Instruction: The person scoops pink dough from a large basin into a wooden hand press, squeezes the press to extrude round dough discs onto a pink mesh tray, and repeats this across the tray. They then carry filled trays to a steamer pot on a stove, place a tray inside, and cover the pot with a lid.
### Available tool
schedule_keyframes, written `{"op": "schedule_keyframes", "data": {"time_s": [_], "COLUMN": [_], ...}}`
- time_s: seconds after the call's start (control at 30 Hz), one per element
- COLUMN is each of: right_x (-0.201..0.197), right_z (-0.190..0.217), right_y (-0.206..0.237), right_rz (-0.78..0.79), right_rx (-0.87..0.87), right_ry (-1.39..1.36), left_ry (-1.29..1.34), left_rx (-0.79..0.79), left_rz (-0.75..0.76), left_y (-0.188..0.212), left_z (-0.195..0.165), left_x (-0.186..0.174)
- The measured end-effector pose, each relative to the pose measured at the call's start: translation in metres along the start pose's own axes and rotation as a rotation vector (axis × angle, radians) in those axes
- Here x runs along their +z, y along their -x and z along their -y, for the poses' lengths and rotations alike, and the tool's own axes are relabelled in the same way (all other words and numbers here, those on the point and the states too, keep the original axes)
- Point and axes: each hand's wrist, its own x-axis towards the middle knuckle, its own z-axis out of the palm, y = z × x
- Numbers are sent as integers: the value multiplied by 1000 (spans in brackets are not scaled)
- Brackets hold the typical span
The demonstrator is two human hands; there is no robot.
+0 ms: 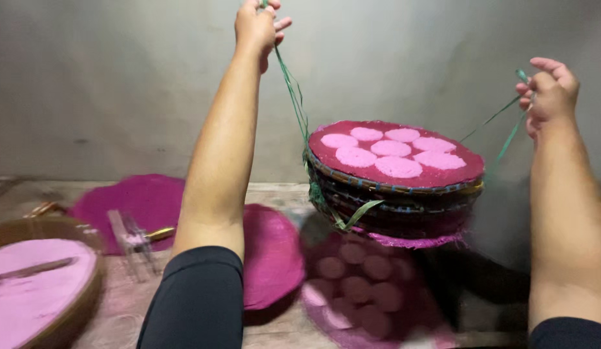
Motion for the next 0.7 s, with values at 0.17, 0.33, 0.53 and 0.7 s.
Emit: {"op": "schedule_keyframes", "data": {"time_s": [0.17,0.33,0.53,0.7], "right_x": [136,280,452,589], "right_z": [-48,-75,-94,-79], "right_y": [52,77,96,122], "right_rz": [80,173,430,504], "right_rx": [158,321,362,367], "right_ry": [-146,-186,-268,-338], "left_ry": [-125,-313,-338,-415], "left_rx": [-71,-86,4,31], "left_rz": [27,-115,-300,-432], "left_y": [-7,2,31,49], "left_z": [-20,-59,-112,-160], "left_x": [-146,-293,-462,-562]}}
